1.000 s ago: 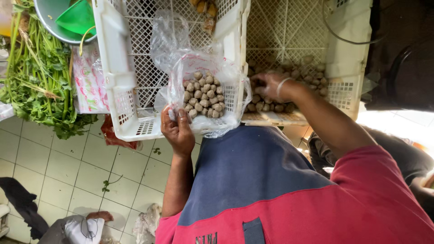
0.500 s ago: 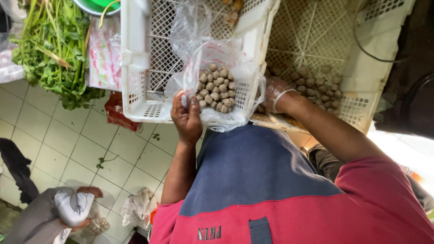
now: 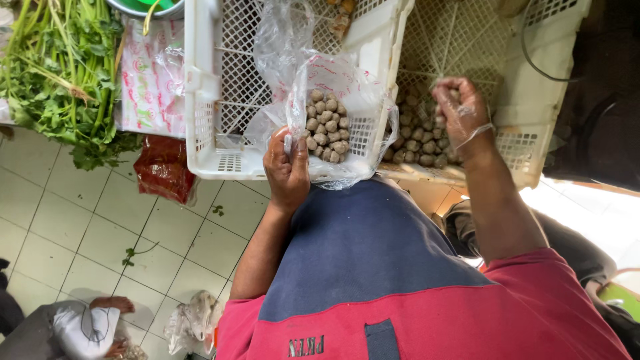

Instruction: The person holds a plastic bag inside a white basket and picks round meatballs one at a time from an adjacent crate, placing them into the bag. They briefly carry a filled bag across the room, then return and continue filling another bag with meatballs.

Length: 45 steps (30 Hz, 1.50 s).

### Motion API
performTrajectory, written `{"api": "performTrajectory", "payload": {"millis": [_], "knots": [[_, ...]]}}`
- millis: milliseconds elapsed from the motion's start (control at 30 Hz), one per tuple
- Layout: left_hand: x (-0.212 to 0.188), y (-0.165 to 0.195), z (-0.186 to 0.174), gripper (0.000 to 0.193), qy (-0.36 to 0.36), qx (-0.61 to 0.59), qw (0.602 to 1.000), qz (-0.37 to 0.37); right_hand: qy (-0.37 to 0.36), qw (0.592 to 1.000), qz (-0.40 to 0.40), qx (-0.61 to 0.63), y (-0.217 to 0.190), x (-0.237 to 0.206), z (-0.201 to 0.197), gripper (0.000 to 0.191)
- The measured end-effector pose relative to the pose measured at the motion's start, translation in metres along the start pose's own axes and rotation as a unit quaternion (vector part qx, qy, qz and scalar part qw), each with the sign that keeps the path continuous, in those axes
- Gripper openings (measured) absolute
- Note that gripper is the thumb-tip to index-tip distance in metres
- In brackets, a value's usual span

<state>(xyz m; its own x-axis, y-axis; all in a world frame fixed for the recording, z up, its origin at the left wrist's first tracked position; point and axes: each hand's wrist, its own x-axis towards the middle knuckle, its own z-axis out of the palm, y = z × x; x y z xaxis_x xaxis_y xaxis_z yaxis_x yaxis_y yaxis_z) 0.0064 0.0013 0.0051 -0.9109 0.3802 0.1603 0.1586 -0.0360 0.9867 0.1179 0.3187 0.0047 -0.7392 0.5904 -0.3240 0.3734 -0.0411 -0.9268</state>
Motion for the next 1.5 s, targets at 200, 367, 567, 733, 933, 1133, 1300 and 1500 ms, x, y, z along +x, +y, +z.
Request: {"api": "performTrajectory", "payload": {"millis": [200,367,567,733,933,1133,1300,1500], "knots": [[0.001,0.006,0.001,0.025,-0.015,-0.01,1.0,-0.014,-0.183,0.963,-0.153,-0.123,-0.026,-0.006,0.021,0.04],[0.001,0.007,0.001,0.031,-0.026,-0.041,0.998,-0.038,-0.118,0.842,-0.02,-0.526,0.009,0.03,0.022,0.028],[0.001,0.001,-0.003,0.03,-0.025,0.015,0.999,0.035,-0.203,0.792,-0.014,-0.575,0.07,0.053,0.026,0.031],[-0.001,0.003,-0.001,0.032,-0.032,-0.063,0.996,-0.054,-0.139,0.921,0.033,-0.362,0.034,0.044,0.009,0.029],[0.0,0.003,0.0,0.029,-0.033,-0.057,0.997,-0.043,-0.149,0.968,-0.164,-0.117,-0.04,-0.002,0.014,0.027],[-0.003,0.003,0.004,0.028,0.004,-0.044,0.997,-0.056,-0.106,0.899,-0.057,-0.422,-0.041,0.046,0.01,0.026],[-0.004,-0.001,0.003,0.027,0.019,-0.036,0.998,-0.055,-0.261,0.703,0.079,-0.657,0.031,0.075,0.005,0.028],[-0.004,-0.007,0.003,0.027,0.031,-0.049,0.997,-0.057,-0.296,0.654,0.033,-0.695,0.074,0.081,0.01,0.037]]}}
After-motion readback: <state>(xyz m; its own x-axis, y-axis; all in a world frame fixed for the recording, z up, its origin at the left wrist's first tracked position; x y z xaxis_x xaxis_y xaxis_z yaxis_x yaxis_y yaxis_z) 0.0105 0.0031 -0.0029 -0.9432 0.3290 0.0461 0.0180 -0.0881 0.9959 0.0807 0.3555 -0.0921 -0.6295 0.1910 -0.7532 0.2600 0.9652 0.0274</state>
